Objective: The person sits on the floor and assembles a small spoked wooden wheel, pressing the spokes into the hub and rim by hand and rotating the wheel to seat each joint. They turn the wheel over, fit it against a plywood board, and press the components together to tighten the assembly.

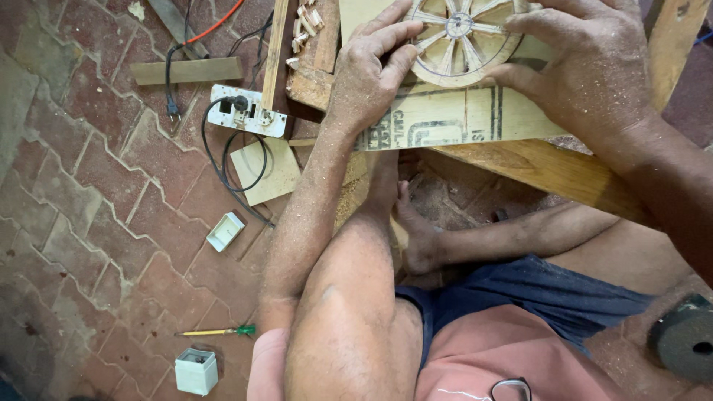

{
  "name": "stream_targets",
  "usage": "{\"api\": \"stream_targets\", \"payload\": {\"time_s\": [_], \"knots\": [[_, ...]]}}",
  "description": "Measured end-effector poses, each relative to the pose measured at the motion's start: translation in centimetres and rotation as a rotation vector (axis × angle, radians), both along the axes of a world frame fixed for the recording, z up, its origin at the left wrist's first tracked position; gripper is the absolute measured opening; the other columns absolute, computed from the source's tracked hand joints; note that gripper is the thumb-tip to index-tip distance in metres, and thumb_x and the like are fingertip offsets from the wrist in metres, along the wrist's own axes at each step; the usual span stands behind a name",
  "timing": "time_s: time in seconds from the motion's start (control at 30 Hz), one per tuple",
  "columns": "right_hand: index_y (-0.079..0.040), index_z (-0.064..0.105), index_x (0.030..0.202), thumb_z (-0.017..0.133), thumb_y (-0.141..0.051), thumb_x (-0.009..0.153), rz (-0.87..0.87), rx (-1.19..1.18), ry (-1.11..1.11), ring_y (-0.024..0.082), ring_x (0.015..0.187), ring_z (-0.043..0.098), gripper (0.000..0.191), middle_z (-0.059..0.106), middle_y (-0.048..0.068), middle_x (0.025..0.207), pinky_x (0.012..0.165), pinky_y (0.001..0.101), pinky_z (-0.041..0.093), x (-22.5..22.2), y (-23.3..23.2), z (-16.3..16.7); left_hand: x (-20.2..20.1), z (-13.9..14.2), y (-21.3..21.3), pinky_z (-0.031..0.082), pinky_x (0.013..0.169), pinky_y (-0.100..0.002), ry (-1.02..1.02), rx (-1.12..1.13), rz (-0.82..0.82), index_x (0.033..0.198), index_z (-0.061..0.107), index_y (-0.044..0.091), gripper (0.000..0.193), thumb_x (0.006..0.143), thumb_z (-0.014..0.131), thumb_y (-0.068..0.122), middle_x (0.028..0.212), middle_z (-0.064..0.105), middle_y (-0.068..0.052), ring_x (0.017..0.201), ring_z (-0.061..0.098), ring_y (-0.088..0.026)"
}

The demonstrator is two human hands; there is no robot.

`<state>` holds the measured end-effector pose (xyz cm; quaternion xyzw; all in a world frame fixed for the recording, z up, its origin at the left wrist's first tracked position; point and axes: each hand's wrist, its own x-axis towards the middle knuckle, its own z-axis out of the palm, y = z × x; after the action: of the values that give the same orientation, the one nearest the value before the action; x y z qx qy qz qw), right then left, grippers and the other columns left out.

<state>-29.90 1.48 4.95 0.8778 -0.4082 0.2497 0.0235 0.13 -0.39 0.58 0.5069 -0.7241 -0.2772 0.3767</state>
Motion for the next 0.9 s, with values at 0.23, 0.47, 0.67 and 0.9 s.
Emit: {"api": "stream_targets", "payload": {"time_s": [0.23, 0.47, 0.67, 0.9], "knots": [[-0.008, 0.076, 0.119, 0.089, -0.038, 0.088, 0.005, -0.013, 0.005, 0.023, 0.116, 0.063, 0.045, 0.07, 0.008, 0.126, 0.108, 0.0367, 0.05, -1.3, -1.0, 0.7, -1.5, 0.3, -0.8, 0.048, 0.118, -0.038, -0.004, -0.008, 0.0, 0.127, 0.076, 0.006, 0.03, 0.099, 0.074, 0.017, 0.15, 0.061, -0.009, 0.137, 0.059, -0.027], [-0.009, 0.076, 0.119, 0.089, -0.037, 0.087, -0.009, 0.0, 0.015, 0.022, 0.118, 0.064, 0.045, 0.071, 0.008, 0.126, 0.108, 0.0357, 0.05, 1.4, -0.7, 1.0, 1.2, 0.5, -0.7, 0.048, 0.118, -0.038, -0.01, -0.008, -0.007, 0.126, 0.077, 0.007, 0.03, 0.098, 0.075, 0.019, 0.149, 0.062, -0.009, 0.137, 0.06, -0.027], [-0.009, 0.076, 0.118, 0.091, -0.038, 0.092, -0.022, -0.029, 0.065, 0.021, 0.119, 0.066, 0.042, 0.071, 0.007, 0.124, 0.107, 0.035, 0.051, 3.1, 0.0, 1.4, 3.0, 1.1, -0.2, 0.048, 0.117, -0.039, -0.018, -0.023, -0.008, 0.125, 0.077, 0.006, 0.03, 0.097, 0.076, 0.019, 0.147, 0.063, -0.01, 0.136, 0.06, -0.028], [-0.008, 0.072, 0.115, 0.087, -0.037, 0.091, -0.012, 0.029, 0.045, 0.02, 0.113, 0.063, 0.041, 0.071, 0.007, 0.124, 0.107, 0.0357, 0.051, 4.9, 0.3, 2.7, 4.8, 1.4, -0.1, 0.049, 0.117, -0.039, -0.03, -0.045, -0.002, 0.124, 0.077, 0.007, 0.03, 0.098, 0.077, 0.02, 0.144, 0.065, -0.01, 0.136, 0.061, -0.028]]}}
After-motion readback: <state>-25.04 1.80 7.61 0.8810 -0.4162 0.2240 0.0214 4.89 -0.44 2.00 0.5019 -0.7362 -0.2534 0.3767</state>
